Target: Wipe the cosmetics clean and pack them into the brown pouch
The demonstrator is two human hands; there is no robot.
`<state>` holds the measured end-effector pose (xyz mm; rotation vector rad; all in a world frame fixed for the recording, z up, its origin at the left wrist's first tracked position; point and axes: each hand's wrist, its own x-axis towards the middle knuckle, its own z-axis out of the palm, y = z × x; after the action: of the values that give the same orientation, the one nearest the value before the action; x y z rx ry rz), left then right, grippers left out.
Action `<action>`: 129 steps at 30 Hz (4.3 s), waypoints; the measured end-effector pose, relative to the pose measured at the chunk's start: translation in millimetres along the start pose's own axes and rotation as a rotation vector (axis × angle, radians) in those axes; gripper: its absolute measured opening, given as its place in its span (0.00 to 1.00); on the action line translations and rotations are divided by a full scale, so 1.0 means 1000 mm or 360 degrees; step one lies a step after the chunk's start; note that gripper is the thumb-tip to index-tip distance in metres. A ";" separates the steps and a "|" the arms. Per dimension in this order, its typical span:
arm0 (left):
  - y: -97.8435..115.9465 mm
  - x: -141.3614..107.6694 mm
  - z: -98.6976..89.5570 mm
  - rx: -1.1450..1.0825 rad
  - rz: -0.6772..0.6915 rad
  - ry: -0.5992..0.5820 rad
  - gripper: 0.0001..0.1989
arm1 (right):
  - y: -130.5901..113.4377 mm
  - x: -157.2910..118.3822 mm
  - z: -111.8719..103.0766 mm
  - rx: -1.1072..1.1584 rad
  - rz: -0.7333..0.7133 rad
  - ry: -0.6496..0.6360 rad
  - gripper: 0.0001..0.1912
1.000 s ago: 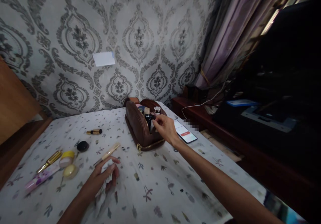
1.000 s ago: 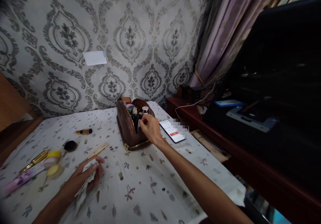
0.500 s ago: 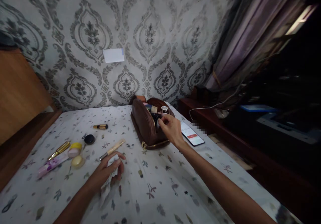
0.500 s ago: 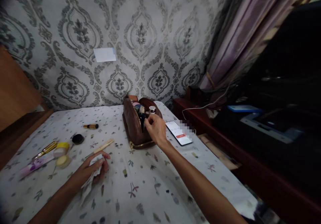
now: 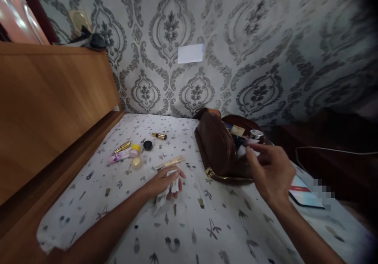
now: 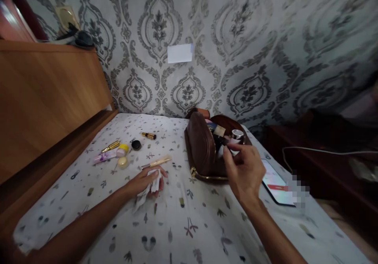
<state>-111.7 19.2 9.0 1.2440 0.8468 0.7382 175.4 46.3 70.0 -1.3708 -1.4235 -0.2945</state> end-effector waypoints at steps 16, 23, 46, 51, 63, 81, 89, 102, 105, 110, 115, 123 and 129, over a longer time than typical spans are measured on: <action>0.007 0.002 -0.011 0.0081 0.0095 0.0590 0.18 | -0.080 -0.092 0.071 0.1039 0.0149 -0.1241 0.18; 0.025 -0.003 -0.033 0.0476 0.0432 0.0986 0.13 | -0.099 -0.115 0.098 0.1382 0.0575 -0.1387 0.16; 0.021 -0.018 -0.125 0.1764 -0.0088 0.1663 0.19 | -0.097 -0.122 0.094 0.1475 0.0722 -0.1386 0.13; 0.022 -0.018 -0.127 0.1792 -0.0175 0.1585 0.20 | -0.097 -0.122 0.094 0.1460 0.0698 -0.1395 0.13; 0.036 -0.019 -0.112 0.1563 0.0175 0.1724 0.22 | -0.097 -0.125 0.095 0.1583 0.0765 -0.1340 0.11; 0.014 -0.009 0.002 0.1485 0.0774 0.0867 0.10 | -0.096 -0.120 0.095 0.1910 0.0760 -0.1263 0.20; 0.015 -0.011 0.000 0.1620 0.0660 0.0890 0.05 | -0.091 -0.126 0.099 0.1585 0.0499 -0.1336 0.26; 0.016 -0.008 -0.006 0.1222 0.0477 0.0887 0.12 | -0.095 -0.126 0.100 0.1396 0.0202 -0.1302 0.20; 0.018 -0.007 -0.006 0.0872 0.0493 0.0893 0.14 | -0.095 -0.124 0.098 0.1601 0.0357 -0.1375 0.20; 0.014 -0.005 -0.007 0.0476 0.0475 0.0884 0.24 | -0.096 -0.119 0.094 0.1786 0.0576 -0.1474 0.23; 0.008 -0.003 -0.005 0.0270 0.0395 0.0848 0.29 | -0.095 -0.116 0.093 0.1779 0.0666 -0.1299 0.26; 0.005 0.000 0.003 -0.0278 0.0190 0.0668 0.29 | -0.085 -0.121 0.100 0.1442 0.0524 -0.1029 0.27; 0.004 0.001 0.002 -0.0167 0.0175 0.0970 0.24 | -0.088 -0.120 0.098 0.1408 0.0468 -0.1000 0.26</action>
<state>-109.9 20.2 12.4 0.9830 1.2174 1.2683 22.5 28.4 -20.8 -0.9081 -1.5216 0.9363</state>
